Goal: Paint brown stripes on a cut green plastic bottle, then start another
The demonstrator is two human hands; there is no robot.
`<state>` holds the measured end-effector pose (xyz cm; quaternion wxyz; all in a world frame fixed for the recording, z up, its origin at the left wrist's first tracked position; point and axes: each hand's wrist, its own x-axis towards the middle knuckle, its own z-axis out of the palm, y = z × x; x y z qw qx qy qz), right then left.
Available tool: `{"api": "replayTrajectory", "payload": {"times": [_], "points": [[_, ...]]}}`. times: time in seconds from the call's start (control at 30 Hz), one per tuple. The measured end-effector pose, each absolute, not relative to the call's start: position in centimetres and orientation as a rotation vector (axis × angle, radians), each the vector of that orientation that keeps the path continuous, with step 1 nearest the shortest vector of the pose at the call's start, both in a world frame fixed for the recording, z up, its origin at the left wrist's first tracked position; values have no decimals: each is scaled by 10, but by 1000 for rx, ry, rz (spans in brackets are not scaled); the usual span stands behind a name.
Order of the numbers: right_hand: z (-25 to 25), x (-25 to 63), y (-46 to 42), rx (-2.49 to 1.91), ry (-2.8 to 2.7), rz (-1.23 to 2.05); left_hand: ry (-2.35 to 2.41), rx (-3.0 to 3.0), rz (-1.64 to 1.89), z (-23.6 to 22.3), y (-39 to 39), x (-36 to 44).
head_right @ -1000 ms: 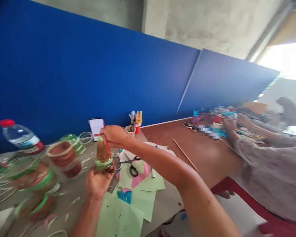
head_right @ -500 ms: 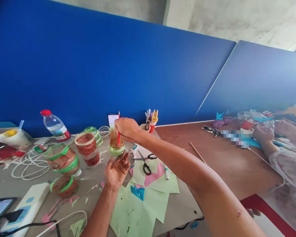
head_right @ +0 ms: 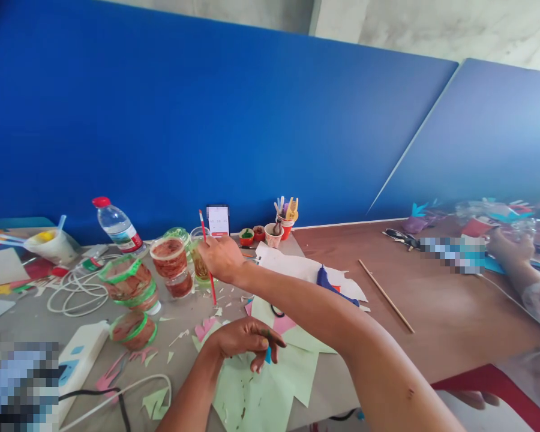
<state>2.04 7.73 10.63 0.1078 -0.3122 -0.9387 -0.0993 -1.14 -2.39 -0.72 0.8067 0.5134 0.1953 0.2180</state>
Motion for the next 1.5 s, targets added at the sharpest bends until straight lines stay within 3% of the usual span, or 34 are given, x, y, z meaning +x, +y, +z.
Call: {"api": "replayTrajectory", "payload": {"times": [0.37,1.2,1.5], "points": [[84,8,71,-987,-2718,-251,462,1159,272,-8,-20,-4],[88,7,58,-951,-2625,-78,479,1159,365,-14,-19,-5],[107,37,66,-832,-2240,99,496,1118,391,-15,-19,-8]]}}
